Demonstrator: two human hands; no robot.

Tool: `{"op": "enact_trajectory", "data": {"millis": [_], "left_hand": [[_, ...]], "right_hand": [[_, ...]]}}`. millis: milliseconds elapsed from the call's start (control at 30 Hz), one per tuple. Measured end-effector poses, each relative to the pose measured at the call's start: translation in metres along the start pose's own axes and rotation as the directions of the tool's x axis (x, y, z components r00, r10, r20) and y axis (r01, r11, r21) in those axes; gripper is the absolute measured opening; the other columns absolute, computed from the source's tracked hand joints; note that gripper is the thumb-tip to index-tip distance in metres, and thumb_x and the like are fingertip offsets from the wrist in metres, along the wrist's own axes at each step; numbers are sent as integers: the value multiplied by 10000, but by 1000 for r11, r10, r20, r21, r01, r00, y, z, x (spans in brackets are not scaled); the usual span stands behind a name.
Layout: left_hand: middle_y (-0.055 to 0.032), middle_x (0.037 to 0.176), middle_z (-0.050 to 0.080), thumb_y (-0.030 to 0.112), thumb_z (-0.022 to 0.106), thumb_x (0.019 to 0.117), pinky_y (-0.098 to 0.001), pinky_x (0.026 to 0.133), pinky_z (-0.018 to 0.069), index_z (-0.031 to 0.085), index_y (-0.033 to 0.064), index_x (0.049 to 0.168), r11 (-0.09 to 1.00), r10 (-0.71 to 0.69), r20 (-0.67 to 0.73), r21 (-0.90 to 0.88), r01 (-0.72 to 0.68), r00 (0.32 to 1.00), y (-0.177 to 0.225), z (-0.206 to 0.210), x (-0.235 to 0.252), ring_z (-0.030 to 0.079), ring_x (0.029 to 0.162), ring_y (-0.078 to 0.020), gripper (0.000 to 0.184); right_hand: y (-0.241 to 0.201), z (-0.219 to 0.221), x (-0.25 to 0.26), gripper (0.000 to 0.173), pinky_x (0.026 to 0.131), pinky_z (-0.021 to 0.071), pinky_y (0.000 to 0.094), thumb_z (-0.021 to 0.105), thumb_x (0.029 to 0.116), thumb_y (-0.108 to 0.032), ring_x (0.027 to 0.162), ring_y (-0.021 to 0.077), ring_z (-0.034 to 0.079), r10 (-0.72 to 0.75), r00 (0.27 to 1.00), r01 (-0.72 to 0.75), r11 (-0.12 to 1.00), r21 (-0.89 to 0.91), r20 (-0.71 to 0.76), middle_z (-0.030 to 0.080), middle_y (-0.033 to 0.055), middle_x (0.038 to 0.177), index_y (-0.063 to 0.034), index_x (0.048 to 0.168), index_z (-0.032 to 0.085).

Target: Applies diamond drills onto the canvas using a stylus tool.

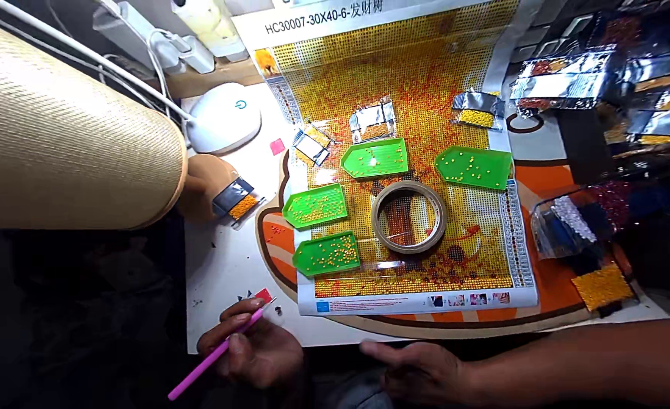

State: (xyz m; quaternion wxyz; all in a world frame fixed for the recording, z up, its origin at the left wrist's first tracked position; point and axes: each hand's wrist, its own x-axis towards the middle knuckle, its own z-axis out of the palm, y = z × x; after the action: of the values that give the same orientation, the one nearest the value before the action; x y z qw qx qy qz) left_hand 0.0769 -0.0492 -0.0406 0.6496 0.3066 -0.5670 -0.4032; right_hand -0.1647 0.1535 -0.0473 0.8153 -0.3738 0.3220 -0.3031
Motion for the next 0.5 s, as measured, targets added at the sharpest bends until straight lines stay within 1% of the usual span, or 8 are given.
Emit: {"op": "enact_trajectory", "data": {"millis": [100,167,233,300,333,400,467,500], "left_hand": [[-111,1056,669,228,517,996,-402,871,560,629,62,1094,1000,11,-3,-28,-11,1000,-6,-2,-3,656,998,-264,222],[-106,1054,671,224,520,992,-401,876,560,628,65,1093,999,11,-4,-53,-11,1000,-8,-1,-3,658,1000,-261,217],[-101,1050,676,239,527,990,-401,888,555,633,71,1079,997,13,1,-75,-13,1000,-11,1,-3,659,1003,-258,217],[-93,1049,679,257,539,986,-402,896,554,643,79,1058,996,19,8,-87,-18,1000,-15,2,-4,658,1009,-255,219],[-89,1056,680,266,550,984,-403,900,553,650,84,1055,995,19,12,-95,-17,1000,-16,2,-6,659,1013,-253,219],[-81,1062,683,271,550,990,-404,901,553,655,95,1060,995,27,20,-102,-25,999,-18,4,-7,661,1013,-246,216],[-85,1051,684,243,539,982,-413,887,561,660,95,1051,993,33,11,-115,-31,999,-19,7,-6,667,1000,-256,204],[-82,1041,687,228,532,982,-411,873,566,657,99,1046,993,34,5,-113,-33,999,-19,9,-6,672,988,-255,191]], "right_hand": [[-38,9,-26,588,841,543,309,534,1028,-140,823,98,651,-48,996,55,994,96,-74,717,46,977,-256,1583,377],[-72,17,-53,501,869,581,293,626,983,-157,922,76,701,-265,922,204,952,-226,-283,748,22,1063,-121,1473,531],[-100,24,-86,223,916,579,252,736,921,-182,1018,72,691,-633,640,180,674,-717,-435,730,5,1105,-88,1120,706],[-121,29,-117,214,852,538,184,703,923,-344,948,12,652,-775,327,-48,558,-828,-541,683,-54,1005,-156,1010,649],[-119,29,-132,230,837,491,130,610,974,-400,929,-53,610,-797,194,-159,549,-820,-571,639,-108,975,-173,1007,613],[-85,27,-154,202,804,438,102,440,1025,-200,864,-83,558,-801,-107,-276,594,-756,-590,582,-90,889,-69,926,557],[-53,40,-142,183,667,409,80,396,946,55,668,-67,495,-641,-352,-420,759,-497,-682,502,23,704,111,787,467],[-46,53,-125,187,643,423,95,437,918,91,614,-25,499,-489,-424,-478,836,-270,-762,525,110,657,200,772,477]]}}
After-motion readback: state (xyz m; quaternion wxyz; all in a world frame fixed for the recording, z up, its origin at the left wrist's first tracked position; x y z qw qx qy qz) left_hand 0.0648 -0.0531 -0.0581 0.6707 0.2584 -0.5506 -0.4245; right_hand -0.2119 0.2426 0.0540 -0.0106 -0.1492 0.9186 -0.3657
